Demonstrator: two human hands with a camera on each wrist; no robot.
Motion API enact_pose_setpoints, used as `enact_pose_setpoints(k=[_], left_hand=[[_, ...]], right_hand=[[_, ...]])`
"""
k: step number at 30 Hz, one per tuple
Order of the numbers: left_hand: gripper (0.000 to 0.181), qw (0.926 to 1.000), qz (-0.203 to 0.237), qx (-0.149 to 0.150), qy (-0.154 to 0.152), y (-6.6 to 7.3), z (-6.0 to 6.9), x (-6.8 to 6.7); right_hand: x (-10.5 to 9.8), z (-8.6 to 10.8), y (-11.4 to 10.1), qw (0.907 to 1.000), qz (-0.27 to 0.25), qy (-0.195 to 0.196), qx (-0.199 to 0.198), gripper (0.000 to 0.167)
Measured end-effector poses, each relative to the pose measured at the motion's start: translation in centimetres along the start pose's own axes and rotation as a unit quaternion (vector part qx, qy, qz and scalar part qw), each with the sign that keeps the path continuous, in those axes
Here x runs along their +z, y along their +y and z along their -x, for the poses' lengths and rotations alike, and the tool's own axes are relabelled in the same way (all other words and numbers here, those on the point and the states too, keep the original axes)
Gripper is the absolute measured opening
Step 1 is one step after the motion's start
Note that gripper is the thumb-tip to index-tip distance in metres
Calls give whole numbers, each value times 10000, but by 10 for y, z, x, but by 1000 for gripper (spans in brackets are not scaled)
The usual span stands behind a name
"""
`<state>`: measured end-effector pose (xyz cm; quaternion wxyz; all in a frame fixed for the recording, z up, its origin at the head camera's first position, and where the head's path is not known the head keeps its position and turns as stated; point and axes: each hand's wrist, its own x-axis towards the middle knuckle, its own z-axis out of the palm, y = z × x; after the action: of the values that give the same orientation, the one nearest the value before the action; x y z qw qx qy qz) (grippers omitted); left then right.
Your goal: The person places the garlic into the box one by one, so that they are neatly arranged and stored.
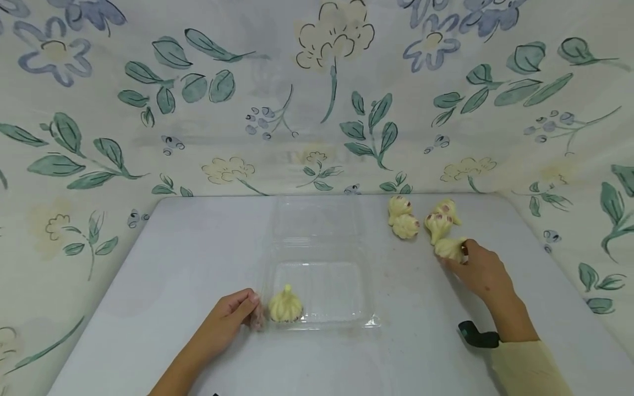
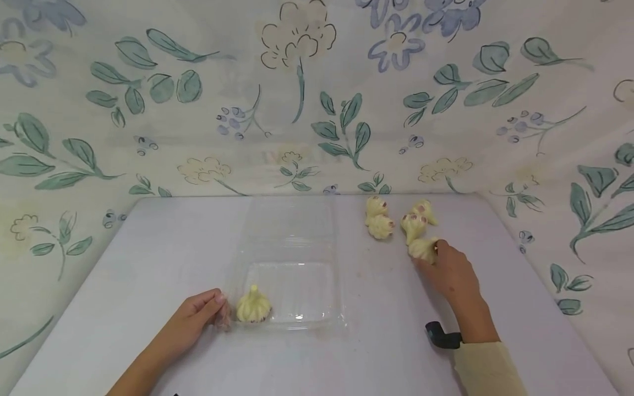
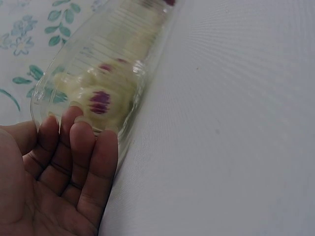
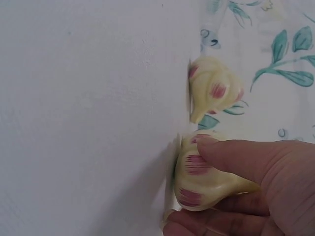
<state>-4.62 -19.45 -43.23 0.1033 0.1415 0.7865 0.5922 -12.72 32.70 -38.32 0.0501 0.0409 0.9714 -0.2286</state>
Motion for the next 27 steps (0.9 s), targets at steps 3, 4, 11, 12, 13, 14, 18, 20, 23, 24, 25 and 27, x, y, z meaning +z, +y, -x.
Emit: enact_pose_setpoints(k=[3,4,11,12,13,14,18,20,23,24,25,27], left_hand=[[36,10000,33,6,21,0,2,0],[36,10000,45,13,14,0,2,0],[35,10000,71,26,8,-1,2,-1],[35,10000,72,21,14,-1,2,-1],[35,10000,75,15,0,-1,1,-1],[35,10000,64,10,-4,-1,1,0],[35,10000,50,-23,-11,0,1,1],[35,10000,30,-46,-7,0,1,1],[35,10000,17,-41,4,-1,1,0],[35,10000,14,-23,11,-1,1,0],[35,10000,14,0,8,-2,1,0],[35,10000,17,47,13,-2,1,0]], right_hand=[[0,-1,-1,10000,3,-44,8,65],[0,-1,-1,10000,13,-57,19,65],[-2,-1,-2,10000,33,-80,6,69],[-2,-1,-2,10000,36,-71,-9,69],[-2,0,-1,10000,26,-67,-10,69],[-2,0,0,10000,19,-64,-5,69],[-2,2,1,10000,-3,-52,6,68],[-1,2,1,10000,-1,-52,23,67],[-1,1,0,10000,-2,-44,34,67],[-1,1,-1,10000,-7,-39,36,67],[-1,1,-1,10000,-11,-34,35,67],[0,0,-1,10000,-18,-28,50,66]])
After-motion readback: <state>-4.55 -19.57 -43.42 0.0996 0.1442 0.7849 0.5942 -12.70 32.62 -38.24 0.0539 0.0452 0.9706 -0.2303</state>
